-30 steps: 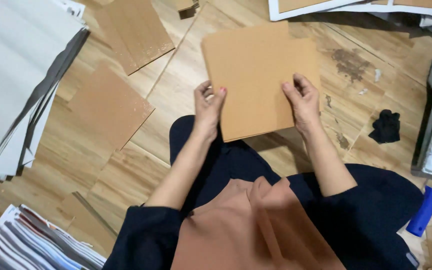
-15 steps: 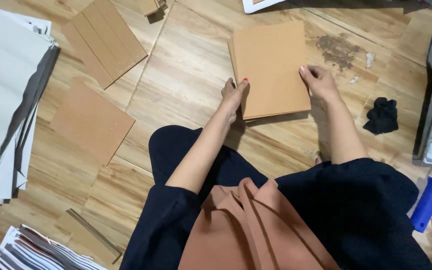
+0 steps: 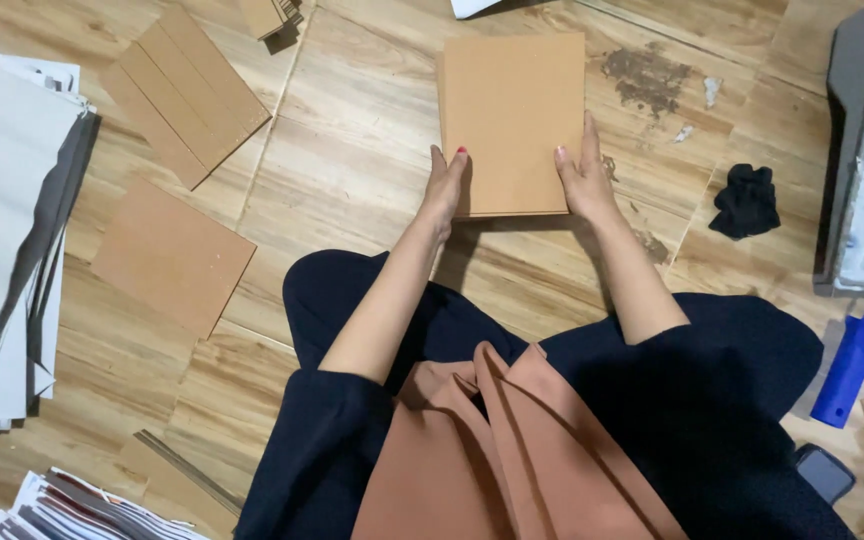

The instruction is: Applying glue to cardboard sheets using a hand-held roller and a glue tray.

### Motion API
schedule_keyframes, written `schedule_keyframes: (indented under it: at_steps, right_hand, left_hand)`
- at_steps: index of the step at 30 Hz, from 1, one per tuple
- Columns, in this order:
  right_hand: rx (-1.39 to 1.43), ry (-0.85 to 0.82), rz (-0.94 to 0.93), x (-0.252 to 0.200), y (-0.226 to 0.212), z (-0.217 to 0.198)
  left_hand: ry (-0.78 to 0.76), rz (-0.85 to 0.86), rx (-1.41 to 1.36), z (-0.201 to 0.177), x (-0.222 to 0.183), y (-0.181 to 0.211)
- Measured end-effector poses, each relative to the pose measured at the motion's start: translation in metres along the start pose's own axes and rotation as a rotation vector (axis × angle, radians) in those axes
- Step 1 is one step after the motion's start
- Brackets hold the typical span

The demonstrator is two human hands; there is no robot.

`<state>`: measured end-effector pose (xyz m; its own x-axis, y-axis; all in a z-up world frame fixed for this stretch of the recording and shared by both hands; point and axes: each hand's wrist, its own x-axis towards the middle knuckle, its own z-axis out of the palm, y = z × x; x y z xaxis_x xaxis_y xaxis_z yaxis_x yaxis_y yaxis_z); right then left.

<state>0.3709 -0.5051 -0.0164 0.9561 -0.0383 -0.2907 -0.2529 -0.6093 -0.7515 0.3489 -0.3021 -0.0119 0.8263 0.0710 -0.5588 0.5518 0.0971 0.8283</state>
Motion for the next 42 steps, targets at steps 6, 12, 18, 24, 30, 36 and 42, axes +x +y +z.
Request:
schedule_keyframes:
  at_steps: [6,12,18,24,30,36,42]
  right_hand:
    - [0.026,-0.067,-0.144,-0.004,0.004,-0.001]
    - [-0.066,-0.179,-0.123,-0.012,0.002,-0.031]
    - [-0.149,0.337,-0.172,-0.097,0.057,-0.175]
    - [-0.735,0.443,0.658,-0.198,0.148,-0.214]
    - [-0.598,0.493,0.395,-0.218,0.227,-0.205]
    - [-0.72,0.391,0.467,-0.23,0.124,-0.233]
    - [-0.74,0.355,0.406,-0.274,0.163,-0.279]
  left_hand:
    - [-0.048,0.028,0.021,-0.001,-0.009,-0.014]
    - [-0.081,0.003,0.04,-0.004,-0.024,-0.003]
    - [-0.227,0.551,0.383,-0.034,-0.045,-0.027]
    - [-0.142,0.546,0.545,-0.035,-0.035,-0.05]
    - [-0.037,0.481,0.453,-0.025,-0.045,-0.036]
    - [0.06,0.496,0.486,-0.023,-0.037,-0.053]
    - [0.106,0.458,0.447,-0.014,-0.036,-0.06]
